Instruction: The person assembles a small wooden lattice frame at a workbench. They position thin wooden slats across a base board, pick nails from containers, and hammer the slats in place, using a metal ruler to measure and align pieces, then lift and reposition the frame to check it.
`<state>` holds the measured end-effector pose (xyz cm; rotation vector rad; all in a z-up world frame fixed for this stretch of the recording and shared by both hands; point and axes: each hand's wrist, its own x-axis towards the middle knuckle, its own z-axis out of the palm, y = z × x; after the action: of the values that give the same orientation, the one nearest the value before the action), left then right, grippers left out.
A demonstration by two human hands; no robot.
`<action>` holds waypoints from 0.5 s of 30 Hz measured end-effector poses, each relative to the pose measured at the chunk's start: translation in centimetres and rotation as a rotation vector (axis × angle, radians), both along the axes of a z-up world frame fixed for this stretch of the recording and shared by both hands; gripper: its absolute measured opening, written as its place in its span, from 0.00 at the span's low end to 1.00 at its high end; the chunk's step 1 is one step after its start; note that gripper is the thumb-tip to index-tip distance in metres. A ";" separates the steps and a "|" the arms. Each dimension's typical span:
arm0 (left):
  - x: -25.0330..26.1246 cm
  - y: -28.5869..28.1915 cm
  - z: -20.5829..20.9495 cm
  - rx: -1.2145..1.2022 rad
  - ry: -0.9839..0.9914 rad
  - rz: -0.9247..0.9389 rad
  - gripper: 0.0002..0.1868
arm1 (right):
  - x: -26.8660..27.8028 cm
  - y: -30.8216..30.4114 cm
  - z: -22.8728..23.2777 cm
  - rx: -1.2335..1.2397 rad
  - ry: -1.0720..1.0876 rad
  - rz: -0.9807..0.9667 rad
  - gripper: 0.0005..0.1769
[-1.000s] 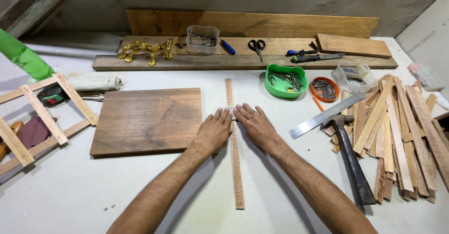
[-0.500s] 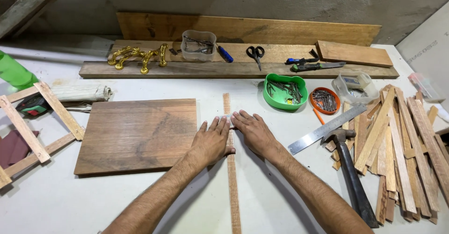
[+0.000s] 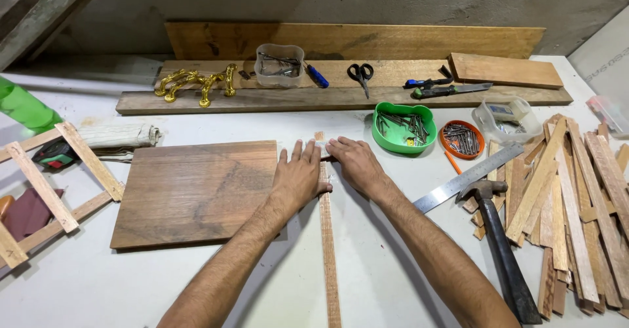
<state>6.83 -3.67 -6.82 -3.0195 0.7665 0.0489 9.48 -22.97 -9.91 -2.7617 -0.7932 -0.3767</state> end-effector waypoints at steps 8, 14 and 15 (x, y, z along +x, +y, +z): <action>-6.5 -2.2 0.9 -0.054 0.167 0.178 0.30 | -3.3 -2.0 0.1 0.299 -0.021 0.020 0.25; -4.0 -3.7 -0.6 -0.163 0.203 0.210 0.22 | -5.7 -3.4 1.6 0.448 0.027 -0.060 0.21; -3.3 -4.0 -0.6 -0.186 0.195 0.225 0.22 | -5.9 -3.6 2.1 0.467 0.057 -0.112 0.20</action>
<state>3.57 -7.63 -7.39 -3.3017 0.4583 0.2964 3.58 -26.60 -7.83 -2.3692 -0.4645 -0.4384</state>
